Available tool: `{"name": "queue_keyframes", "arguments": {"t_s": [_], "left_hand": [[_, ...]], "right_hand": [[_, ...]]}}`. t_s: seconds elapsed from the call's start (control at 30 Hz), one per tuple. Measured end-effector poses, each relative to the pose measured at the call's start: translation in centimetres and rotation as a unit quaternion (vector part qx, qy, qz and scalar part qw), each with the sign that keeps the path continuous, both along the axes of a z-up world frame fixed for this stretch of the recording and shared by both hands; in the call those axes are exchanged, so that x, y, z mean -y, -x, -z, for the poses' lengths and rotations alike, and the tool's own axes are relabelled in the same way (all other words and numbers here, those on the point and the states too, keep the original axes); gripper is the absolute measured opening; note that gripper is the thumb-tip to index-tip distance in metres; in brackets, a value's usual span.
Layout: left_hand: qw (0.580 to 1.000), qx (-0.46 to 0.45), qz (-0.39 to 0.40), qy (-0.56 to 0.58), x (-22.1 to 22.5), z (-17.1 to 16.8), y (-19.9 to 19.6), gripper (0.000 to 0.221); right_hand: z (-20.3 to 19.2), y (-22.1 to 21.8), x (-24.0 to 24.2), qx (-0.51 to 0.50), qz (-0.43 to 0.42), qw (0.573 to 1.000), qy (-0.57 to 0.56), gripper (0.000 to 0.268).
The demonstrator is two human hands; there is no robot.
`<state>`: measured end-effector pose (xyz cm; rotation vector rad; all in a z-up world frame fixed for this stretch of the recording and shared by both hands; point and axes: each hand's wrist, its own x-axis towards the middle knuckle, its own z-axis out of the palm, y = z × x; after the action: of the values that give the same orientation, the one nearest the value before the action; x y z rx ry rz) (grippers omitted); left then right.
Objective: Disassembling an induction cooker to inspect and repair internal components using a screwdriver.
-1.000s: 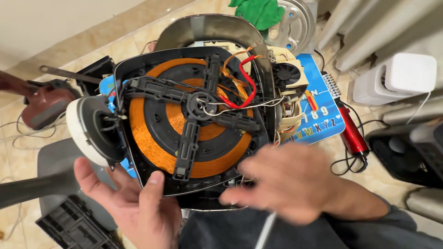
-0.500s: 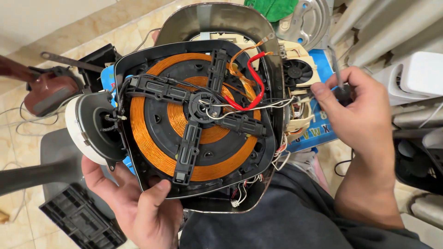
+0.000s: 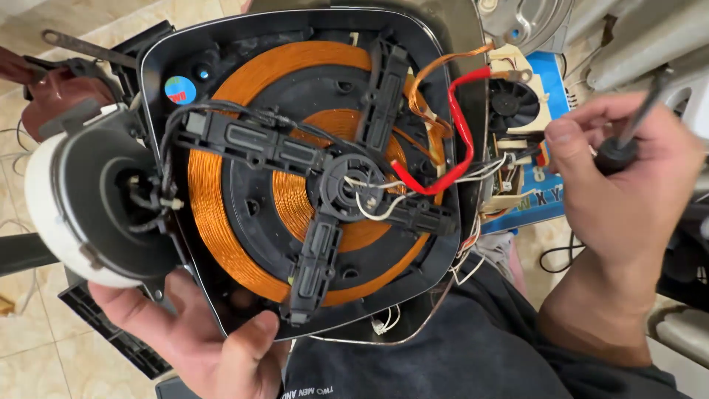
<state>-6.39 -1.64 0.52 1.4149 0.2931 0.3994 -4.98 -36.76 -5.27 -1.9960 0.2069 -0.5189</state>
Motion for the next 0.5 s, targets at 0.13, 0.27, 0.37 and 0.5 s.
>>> {"name": "queue_keyframes", "arguments": {"t_s": [0.13,0.27,0.37,0.5], "left_hand": [[0.999,0.014,-0.013,0.043,0.5,0.0,0.3,0.143],[0.995,0.057,0.014,0.081,0.4,0.5,0.7,0.137],[0.994,0.073,0.006,0.085,0.2,1.1,0.6,0.136],[0.993,0.084,0.029,0.082,0.5,0.3,0.3,0.132]], "right_hand": [[0.0,0.3,0.1,0.020,0.013,0.999,0.022,0.016],[-2.4,-0.8,-1.9,0.030,-0.026,0.995,0.089,0.010],[-3.4,-1.3,-2.5,0.035,-0.035,0.989,0.139,0.009],[-3.8,-1.3,-2.7,0.049,-0.049,0.985,0.158,0.012]]}}
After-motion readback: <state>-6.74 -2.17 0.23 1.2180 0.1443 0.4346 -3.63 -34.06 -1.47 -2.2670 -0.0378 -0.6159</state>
